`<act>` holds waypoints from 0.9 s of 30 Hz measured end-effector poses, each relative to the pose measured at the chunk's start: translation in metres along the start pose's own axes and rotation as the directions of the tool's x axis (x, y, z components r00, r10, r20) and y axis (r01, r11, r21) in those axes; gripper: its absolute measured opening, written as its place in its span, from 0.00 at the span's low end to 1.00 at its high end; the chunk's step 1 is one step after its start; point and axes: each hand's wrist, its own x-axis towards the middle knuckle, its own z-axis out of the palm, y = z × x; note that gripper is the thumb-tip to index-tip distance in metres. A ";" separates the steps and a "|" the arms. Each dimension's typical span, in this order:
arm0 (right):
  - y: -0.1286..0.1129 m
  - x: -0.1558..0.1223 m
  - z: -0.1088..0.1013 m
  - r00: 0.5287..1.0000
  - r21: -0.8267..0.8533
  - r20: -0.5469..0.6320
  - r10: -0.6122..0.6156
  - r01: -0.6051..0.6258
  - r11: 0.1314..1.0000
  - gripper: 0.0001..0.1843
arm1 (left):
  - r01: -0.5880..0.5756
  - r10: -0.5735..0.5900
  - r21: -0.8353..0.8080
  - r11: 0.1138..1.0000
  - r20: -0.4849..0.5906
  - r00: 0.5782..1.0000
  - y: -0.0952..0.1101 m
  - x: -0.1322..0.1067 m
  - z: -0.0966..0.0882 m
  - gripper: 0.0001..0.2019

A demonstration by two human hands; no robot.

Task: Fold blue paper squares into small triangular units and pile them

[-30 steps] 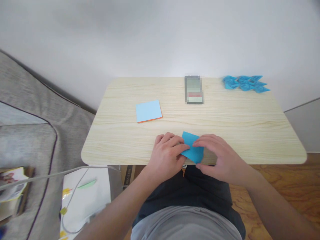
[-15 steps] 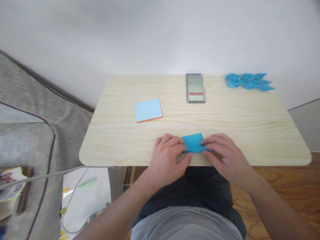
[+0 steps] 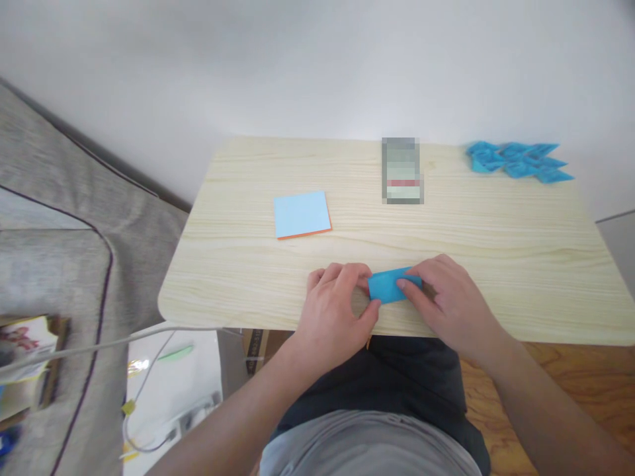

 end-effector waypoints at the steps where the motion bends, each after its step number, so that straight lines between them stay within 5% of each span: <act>1: 0.000 -0.001 0.003 1.000 -0.010 -0.017 0.001 -0.001 1.000 0.11 | -0.007 0.007 0.018 1.000 0.004 1.000 0.000 0.000 0.000 0.17; 13: -0.004 -0.002 0.017 0.990 -0.069 -0.130 0.050 -0.060 0.996 0.11 | -0.088 0.092 0.077 0.993 -0.052 0.994 -0.006 -0.004 0.003 0.07; 27: -0.003 -0.002 0.017 0.992 -0.064 -0.121 0.040 -0.048 0.997 0.08 | -0.112 0.119 0.079 0.991 -0.084 0.989 -0.009 -0.011 0.004 0.12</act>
